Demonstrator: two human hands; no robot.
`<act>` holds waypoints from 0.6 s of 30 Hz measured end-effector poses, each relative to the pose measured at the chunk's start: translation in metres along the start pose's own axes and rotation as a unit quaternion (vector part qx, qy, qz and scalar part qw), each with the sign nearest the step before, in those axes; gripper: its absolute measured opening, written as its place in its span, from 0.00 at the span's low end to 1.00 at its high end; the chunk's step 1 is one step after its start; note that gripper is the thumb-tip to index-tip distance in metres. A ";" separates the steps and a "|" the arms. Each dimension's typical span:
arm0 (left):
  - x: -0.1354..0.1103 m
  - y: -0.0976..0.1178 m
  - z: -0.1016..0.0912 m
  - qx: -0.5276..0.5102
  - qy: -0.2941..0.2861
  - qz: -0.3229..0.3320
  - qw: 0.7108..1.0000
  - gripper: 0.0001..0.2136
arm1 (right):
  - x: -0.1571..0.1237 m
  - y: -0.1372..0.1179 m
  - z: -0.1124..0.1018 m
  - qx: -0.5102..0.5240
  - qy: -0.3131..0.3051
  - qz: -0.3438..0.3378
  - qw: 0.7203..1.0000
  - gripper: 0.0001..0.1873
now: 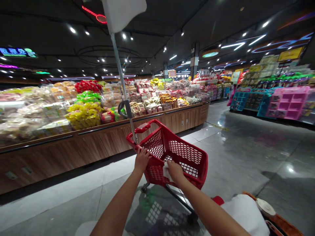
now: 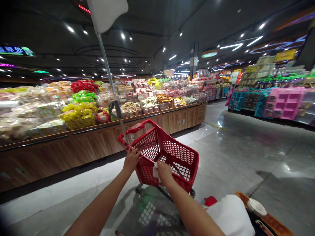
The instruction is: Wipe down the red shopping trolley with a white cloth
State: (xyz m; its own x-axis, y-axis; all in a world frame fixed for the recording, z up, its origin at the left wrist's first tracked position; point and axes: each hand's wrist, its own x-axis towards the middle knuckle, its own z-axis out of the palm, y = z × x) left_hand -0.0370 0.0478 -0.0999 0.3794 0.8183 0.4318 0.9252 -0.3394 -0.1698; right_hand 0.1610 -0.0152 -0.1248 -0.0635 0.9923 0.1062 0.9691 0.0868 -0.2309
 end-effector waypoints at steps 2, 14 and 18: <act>-0.005 0.002 -0.001 0.000 0.008 -0.002 1.000 0.13 | 0.017 -0.029 0.004 0.004 0.013 -0.021 1.000 0.13; -0.035 0.009 -0.018 -0.008 -0.010 -0.002 1.000 0.22 | -0.028 0.016 0.009 -0.065 0.035 -0.053 0.996 0.14; -0.031 0.010 -0.017 -0.025 -0.012 -0.003 1.000 0.22 | -0.060 0.069 0.010 -0.091 0.043 -0.022 0.995 0.14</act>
State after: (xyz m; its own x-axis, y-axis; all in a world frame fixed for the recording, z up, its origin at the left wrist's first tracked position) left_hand -0.0396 0.0108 -0.1003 0.3738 0.8317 0.4106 0.9264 -0.3565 -0.1214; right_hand 0.2289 -0.0683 -0.1564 -0.0930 0.9762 0.1961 0.9935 0.1038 -0.0456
